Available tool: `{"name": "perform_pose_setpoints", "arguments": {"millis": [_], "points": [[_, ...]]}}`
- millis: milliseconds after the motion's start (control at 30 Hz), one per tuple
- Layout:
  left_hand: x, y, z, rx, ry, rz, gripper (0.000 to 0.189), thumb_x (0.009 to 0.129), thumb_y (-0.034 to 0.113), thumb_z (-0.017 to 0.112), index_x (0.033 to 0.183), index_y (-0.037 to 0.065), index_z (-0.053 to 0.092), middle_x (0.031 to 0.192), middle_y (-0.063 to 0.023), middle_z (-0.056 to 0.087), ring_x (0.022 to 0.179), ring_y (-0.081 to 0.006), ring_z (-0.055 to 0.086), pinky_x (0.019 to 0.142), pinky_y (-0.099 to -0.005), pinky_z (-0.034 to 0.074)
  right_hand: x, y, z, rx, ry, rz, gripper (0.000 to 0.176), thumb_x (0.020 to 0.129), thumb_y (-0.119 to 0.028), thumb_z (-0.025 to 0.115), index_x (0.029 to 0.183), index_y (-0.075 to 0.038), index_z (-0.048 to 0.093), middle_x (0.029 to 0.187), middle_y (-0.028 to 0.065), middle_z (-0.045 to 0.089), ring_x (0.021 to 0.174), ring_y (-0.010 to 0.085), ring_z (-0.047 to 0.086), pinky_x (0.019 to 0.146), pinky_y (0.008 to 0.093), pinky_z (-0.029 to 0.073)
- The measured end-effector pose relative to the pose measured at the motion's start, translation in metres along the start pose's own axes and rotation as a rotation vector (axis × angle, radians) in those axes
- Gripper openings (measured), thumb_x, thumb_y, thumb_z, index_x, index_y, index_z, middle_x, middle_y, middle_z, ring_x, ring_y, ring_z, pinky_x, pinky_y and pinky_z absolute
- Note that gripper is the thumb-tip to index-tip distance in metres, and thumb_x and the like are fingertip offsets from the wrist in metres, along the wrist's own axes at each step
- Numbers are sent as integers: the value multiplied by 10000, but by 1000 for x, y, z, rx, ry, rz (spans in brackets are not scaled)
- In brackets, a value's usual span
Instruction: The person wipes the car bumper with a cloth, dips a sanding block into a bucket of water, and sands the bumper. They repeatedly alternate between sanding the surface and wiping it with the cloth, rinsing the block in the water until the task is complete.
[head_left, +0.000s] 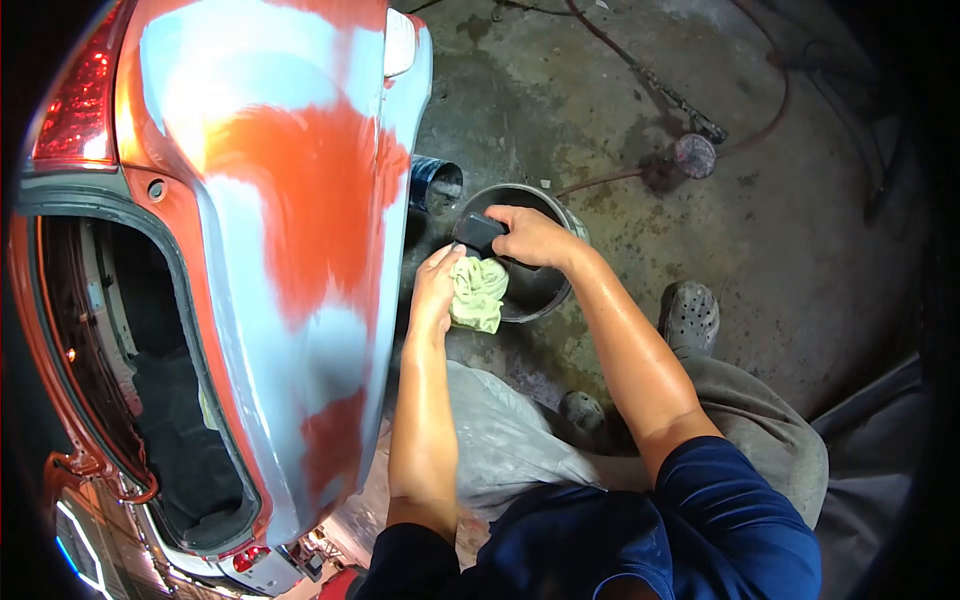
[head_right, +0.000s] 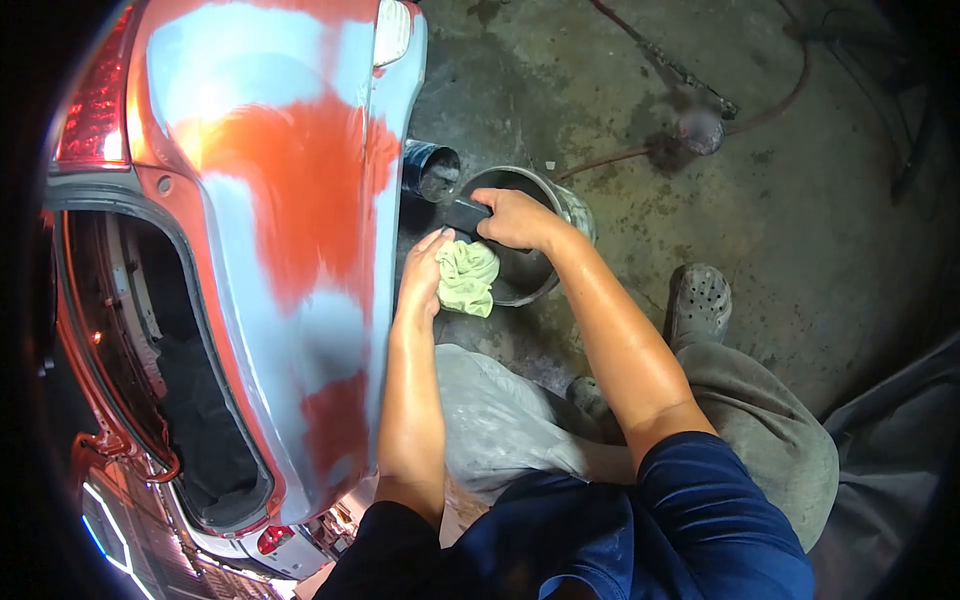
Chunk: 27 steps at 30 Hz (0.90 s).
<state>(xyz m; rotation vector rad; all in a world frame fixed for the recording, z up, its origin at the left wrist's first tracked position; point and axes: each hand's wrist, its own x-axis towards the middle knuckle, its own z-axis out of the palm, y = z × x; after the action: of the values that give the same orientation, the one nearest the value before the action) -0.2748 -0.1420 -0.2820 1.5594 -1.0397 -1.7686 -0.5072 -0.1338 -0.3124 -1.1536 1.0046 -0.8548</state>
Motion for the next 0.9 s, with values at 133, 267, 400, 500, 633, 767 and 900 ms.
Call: {"name": "perform_pose_setpoints", "arguments": {"millis": [133,267,400,500,633,767,900], "points": [[5,9,12,42,-16,23,160,982,166,685,1061,28,677,871,-53,691,730,-149,657,639,-292,551,1,-1,1,-12,67,-8,375,836,-63,607,1206,-48,661,1050,173,733,981,283,694,865,384,513],[2,20,23,92,-14,32,157,987,161,677,1070,28,665,851,-50,681,703,-145,642,613,-289,537,6,8,-2,-216,189,-123,475,814,-36,585,1288,-10,612,1181,187,696,1105,276,662,948,360,496],[1,37,37,140,-31,47,156,992,157,670,1079,29,654,832,-46,671,676,-140,627,588,-286,524,-2,-2,-13,102,146,-76,496,830,-59,586,1323,-7,602,1182,152,694,1093,242,649,947,341,491],[9,56,55,184,-65,63,155,996,153,664,1087,29,645,817,-44,663,656,-137,616,568,-284,513,-3,-10,-20,227,120,-82,474,856,-98,608,1320,3,610,1157,147,705,1058,233,655,943,343,494],[27,90,86,258,-127,65,154,1001,148,657,1096,30,634,797,-41,654,629,-133,601,543,-281,500,-4,-36,-33,403,213,-147,495,904,-266,742,1285,26,619,1149,95,701,1031,153,638,920,313,507],[42,127,114,308,-178,46,153,1005,143,649,1105,30,622,778,-38,644,602,-128,586,517,-278,486,-2,-48,-56,549,296,-198,611,880,-196,794,1329,109,513,1190,144,687,1055,161,658,896,290,537],[40,177,124,60,-286,-187,193,1007,188,656,1139,53,616,796,-35,638,667,-161,611,551,-320,493,1,-64,-78,575,261,-318,514,866,-114,780,1309,19,557,1151,89,685,1014,147,665,885,303,545]]}}
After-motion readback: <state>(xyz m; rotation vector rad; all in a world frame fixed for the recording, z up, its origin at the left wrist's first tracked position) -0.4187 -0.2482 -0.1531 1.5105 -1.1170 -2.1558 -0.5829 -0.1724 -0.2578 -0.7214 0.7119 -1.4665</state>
